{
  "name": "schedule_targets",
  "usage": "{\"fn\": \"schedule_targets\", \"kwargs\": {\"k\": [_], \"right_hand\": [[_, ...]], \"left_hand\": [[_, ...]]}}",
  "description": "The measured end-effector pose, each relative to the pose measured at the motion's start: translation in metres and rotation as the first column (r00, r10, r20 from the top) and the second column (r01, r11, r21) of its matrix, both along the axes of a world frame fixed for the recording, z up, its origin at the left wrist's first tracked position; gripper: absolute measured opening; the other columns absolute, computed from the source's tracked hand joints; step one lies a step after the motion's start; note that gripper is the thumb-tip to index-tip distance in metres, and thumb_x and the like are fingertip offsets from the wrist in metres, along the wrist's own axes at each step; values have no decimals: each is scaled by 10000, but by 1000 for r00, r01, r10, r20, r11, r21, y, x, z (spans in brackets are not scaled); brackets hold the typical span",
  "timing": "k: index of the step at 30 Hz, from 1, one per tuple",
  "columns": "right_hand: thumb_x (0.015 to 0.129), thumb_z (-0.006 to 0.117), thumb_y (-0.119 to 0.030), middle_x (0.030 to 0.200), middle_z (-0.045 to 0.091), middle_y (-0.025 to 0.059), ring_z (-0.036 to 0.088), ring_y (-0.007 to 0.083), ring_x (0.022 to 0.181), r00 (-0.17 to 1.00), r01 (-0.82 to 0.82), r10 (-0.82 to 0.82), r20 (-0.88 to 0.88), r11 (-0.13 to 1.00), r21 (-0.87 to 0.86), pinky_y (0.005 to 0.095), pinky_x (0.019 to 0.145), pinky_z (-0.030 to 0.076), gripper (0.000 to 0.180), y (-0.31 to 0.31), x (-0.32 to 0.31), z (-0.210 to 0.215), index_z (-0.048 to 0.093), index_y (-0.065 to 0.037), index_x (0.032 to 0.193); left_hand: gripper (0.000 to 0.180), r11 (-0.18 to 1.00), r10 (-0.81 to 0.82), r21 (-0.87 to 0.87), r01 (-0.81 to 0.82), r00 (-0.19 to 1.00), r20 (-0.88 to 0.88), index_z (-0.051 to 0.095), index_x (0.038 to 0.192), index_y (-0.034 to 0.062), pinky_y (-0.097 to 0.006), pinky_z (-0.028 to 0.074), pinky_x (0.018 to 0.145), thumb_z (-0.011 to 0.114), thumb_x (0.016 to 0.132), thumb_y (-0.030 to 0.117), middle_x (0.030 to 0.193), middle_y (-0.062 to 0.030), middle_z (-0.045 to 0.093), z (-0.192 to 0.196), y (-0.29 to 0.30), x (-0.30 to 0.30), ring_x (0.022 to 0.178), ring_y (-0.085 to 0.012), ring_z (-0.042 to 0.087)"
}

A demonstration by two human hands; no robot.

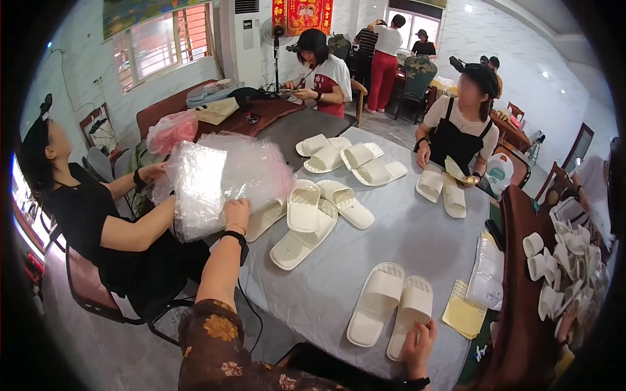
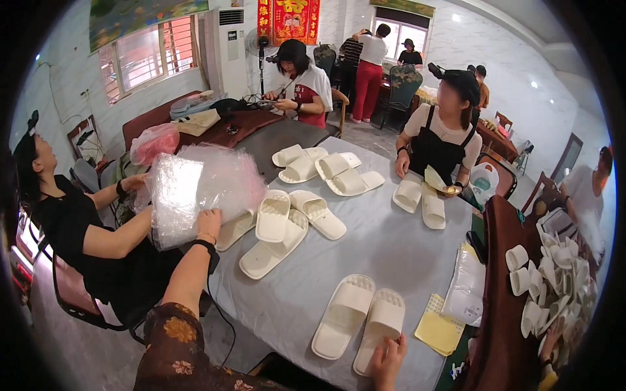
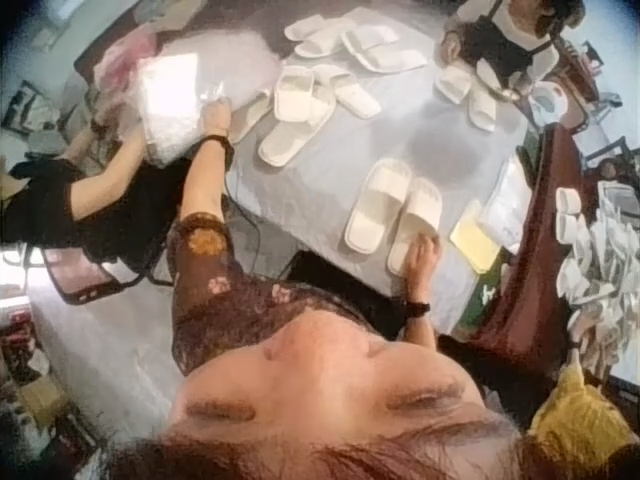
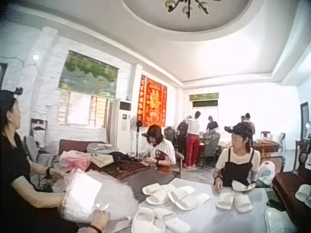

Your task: Labeling and inspecting white slippers in a shoe factory.

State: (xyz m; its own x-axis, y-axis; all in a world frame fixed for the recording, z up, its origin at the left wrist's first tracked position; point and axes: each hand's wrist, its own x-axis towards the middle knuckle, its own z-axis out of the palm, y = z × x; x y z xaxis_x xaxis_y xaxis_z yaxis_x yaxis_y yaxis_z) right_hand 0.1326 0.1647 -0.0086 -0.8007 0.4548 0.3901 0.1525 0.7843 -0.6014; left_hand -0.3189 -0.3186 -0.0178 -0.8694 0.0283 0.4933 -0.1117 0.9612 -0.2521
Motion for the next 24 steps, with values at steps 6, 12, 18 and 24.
{"fn": "schedule_targets", "kwargs": {"k": [6,12,18,24], "right_hand": [[763,622,-48,1360,427,312,475,443,1197,1000,-7,7,-8,1000,-19,476,1038,382,303,0,0,0,590,20,1057],[753,623,-49,1349,433,318,470,451,1200,1000,-1,1,-11,1000,-21,481,1036,382,317,1,1,-3,594,15,1063],[756,625,-56,1331,449,326,474,462,1201,1000,-2,2,-13,1000,-5,490,1032,382,309,2,0,-3,609,13,1057],[749,630,-55,1330,453,322,485,461,1188,1000,-3,3,-26,1000,-10,490,1027,385,308,-1,-1,3,610,14,1048]], "left_hand": [[284,998,-53,-21,52,997,-64,562,1137,23,-451,493,854,537,882,147,1094,-216,610,15,-5,2,1008,-373,601],[445,997,-80,-10,80,995,-55,485,1278,50,-475,448,952,585,849,112,1237,-177,539,27,-3,12,1136,-362,532],[440,997,-79,-18,78,993,-89,452,1356,79,-511,419,1004,501,926,157,1270,-166,544,22,-5,16,1202,-354,505],[443,999,-26,37,26,999,22,462,1348,86,-455,476,889,508,911,150,1096,-130,593,21,-4,19,1008,-307,577]]}}
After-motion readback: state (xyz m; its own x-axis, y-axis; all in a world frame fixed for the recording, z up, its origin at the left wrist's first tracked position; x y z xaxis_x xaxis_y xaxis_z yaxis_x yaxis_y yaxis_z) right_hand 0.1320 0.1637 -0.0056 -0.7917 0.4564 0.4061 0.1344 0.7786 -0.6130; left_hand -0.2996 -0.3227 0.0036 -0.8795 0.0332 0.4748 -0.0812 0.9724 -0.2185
